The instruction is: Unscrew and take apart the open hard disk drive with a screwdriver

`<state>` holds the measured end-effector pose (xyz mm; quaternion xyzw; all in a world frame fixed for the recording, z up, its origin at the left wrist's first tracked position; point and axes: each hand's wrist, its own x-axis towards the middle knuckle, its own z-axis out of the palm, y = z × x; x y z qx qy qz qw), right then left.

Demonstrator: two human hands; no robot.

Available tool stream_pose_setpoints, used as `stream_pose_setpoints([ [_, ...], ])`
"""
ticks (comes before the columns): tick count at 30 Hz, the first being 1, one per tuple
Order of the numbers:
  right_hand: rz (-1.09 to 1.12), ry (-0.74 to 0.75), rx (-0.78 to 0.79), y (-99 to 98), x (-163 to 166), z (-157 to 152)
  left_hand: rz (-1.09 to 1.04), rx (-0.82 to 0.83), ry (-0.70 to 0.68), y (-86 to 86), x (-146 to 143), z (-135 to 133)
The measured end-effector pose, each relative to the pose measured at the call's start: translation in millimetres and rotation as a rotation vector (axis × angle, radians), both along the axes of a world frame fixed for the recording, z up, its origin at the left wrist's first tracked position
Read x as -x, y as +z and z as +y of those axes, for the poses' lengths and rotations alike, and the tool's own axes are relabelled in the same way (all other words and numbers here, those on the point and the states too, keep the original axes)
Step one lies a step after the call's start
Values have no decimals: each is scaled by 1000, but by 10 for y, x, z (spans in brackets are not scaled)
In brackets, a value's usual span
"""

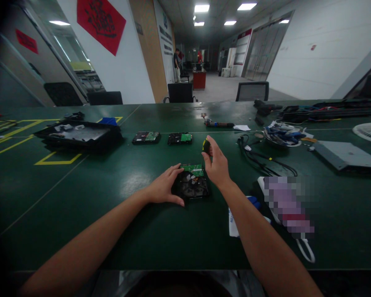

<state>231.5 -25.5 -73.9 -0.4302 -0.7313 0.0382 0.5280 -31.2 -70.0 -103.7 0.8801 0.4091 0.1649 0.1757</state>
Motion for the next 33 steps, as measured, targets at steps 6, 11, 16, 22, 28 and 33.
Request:
stream_pose_setpoints([
  [6, 13, -13, -44, 16, 6, -34, 14, -9, 0, 1, -5, 3],
  [11, -58, -67, -91, 53, 18, -88, 20, -8, 5, 13, -10, 0],
  [16, -15, -16, -63, 58, 27, -112, 9, -4, 2, 15, -7, -2],
  [22, -61, -93, -91, 66, 7, -112, -12, -1, -5, -5, 0, 8],
  [28, -24, -46, -58, 63, -5, -102, -3, -7, -4, -13, 5, 3],
  [33, -17, -73, -55, 53, -13, -95, -42, -8, -3, 0, 0, -5],
])
